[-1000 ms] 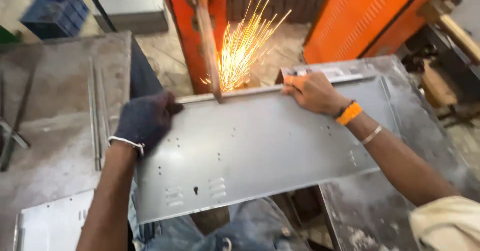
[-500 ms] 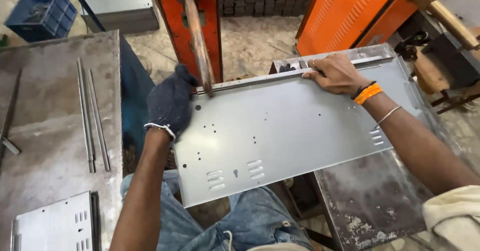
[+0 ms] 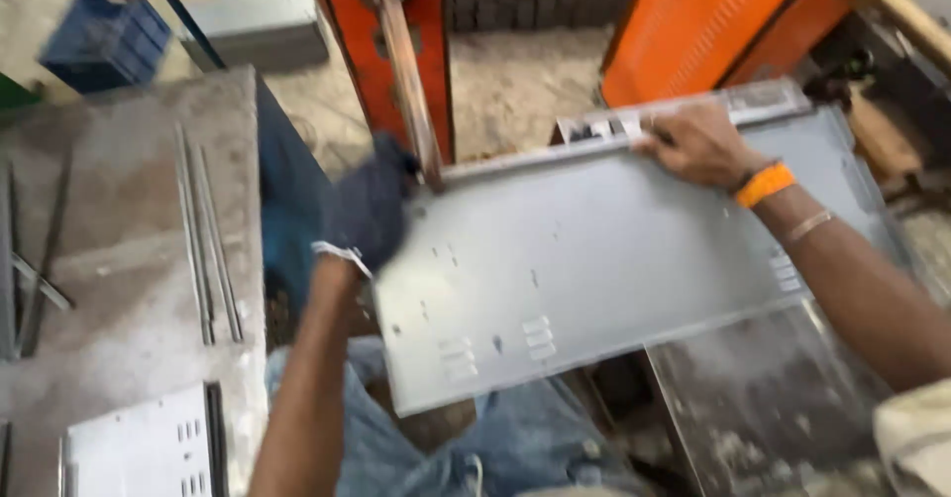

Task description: The worker is using a stationary spot-welding machine to attach metal rods or strips onto pre-formed metal panels.

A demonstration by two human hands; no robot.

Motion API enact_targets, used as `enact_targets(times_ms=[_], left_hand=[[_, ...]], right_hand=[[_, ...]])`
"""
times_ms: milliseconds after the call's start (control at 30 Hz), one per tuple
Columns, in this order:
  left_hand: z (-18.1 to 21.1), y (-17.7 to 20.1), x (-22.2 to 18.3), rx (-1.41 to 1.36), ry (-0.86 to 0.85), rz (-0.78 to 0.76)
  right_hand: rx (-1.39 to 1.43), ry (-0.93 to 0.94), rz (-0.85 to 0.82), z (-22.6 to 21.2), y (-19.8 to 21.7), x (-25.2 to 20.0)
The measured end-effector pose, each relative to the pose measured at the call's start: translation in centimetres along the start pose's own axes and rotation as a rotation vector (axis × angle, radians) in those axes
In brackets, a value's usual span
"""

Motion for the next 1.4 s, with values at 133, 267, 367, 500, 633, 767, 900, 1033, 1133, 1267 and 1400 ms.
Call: enact_targets(times_ms=[133,267,367,500,633,767,900,1033,1133,1267,1400], left_hand=[[3.3,5.5,0.4,-0.070,0.124,-0.156],[-2.1,8.6,-2.6,0.179,0.325,-0.292],[-6.7,11.7,-4.2,0.251,0.362,-0.310],[-12.4,14.0,-7.4,0.221,0.496,-0.299],[-13.8,15.5,-8.7,0.252,0.602,-0.286],[-8.7,14.4,-7.3,0.521,0.409,-0.207],[0.9,8.4,-3.8,0.398,-0.055,-0.157],[2.9,4.6,-1.3,0.388,-0.003,-0.284],[2.4,3.7,-1.0,0.347,-0.059,-0.241],[2.6,3.7,-1.5,0.423,-0.063,-0.241],[1.7,3.3,-1.5,0.433,-0.071,-0.240]], right_hand=[[0.099,0.125,0.091,-4.3,2.3,2.0],[0.160,0.031,-0.054,-10.1,2.6,4.1],[0.242,0.168,0.013,-10.5,2.6,4.9],[0.230,0.256,0.082,-10.6,2.4,4.6],[0.237,0.200,0.014,-13.0,1.8,4.7],[0.231,0.209,0.060,-15.6,0.2,5.8],[0.297,0.242,0.070,-18.7,0.1,6.7],[0.376,0.279,0.078,-19.9,0.5,7.1],[0.360,0.265,0.051,-19.8,0.3,6.8],[0.331,0.252,0.048,-20.0,0.1,6.9],[0.384,0.283,0.052,-20.7,-0.9,6.7]])
Point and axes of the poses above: each hand's wrist, its own x-axis towards the middle knuckle, its own y-axis out of the back of the hand, z = x × y, the point moved 6 cm from there along x, towards the middle knuckle, and after that the axes turned 6 degrees about -z, right-handed, at the moved point
